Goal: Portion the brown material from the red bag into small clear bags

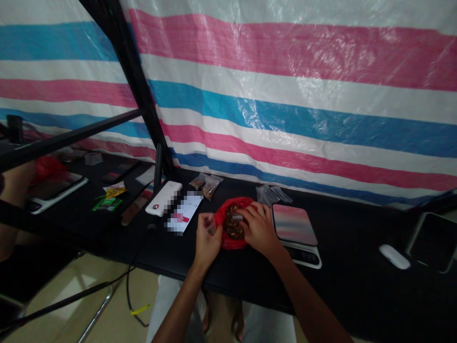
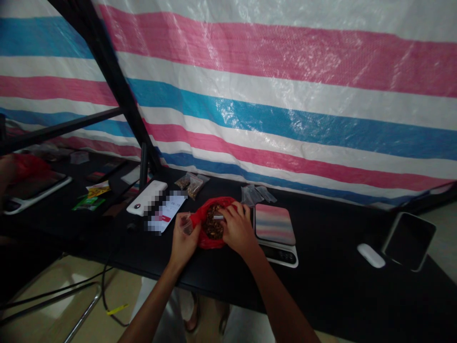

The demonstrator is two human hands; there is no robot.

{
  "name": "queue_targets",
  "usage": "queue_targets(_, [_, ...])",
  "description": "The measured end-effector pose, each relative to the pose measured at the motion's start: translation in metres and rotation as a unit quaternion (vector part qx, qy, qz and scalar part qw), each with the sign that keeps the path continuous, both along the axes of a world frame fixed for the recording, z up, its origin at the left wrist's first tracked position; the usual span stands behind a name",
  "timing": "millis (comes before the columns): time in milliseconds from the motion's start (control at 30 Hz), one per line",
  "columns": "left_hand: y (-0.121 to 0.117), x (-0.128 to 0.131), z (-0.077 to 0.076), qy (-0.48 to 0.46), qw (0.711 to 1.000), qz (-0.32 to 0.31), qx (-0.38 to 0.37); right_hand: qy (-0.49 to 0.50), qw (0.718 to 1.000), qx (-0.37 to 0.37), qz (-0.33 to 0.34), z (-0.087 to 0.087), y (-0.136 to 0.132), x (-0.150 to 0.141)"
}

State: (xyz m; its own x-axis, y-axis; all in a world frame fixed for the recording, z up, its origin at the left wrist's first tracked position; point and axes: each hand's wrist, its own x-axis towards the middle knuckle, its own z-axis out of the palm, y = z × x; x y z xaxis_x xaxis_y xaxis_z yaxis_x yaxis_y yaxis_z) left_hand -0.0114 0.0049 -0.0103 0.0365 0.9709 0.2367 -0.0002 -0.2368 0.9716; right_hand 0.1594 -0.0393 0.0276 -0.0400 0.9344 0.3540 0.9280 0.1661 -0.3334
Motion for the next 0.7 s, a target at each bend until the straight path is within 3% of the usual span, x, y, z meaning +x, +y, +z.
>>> queue_targets(333, [0.006,-0.005,-0.001,-0.046,0.999,-0.007,-0.004,0.064,0.994,-0.053,0.066,0.005,-0.001,-0.006])
queue_targets(700, [0.004,-0.005,-0.002,-0.034,0.999,0.003,0.000,0.090,0.989,-0.046,0.112,0.003,-0.004,-0.017])
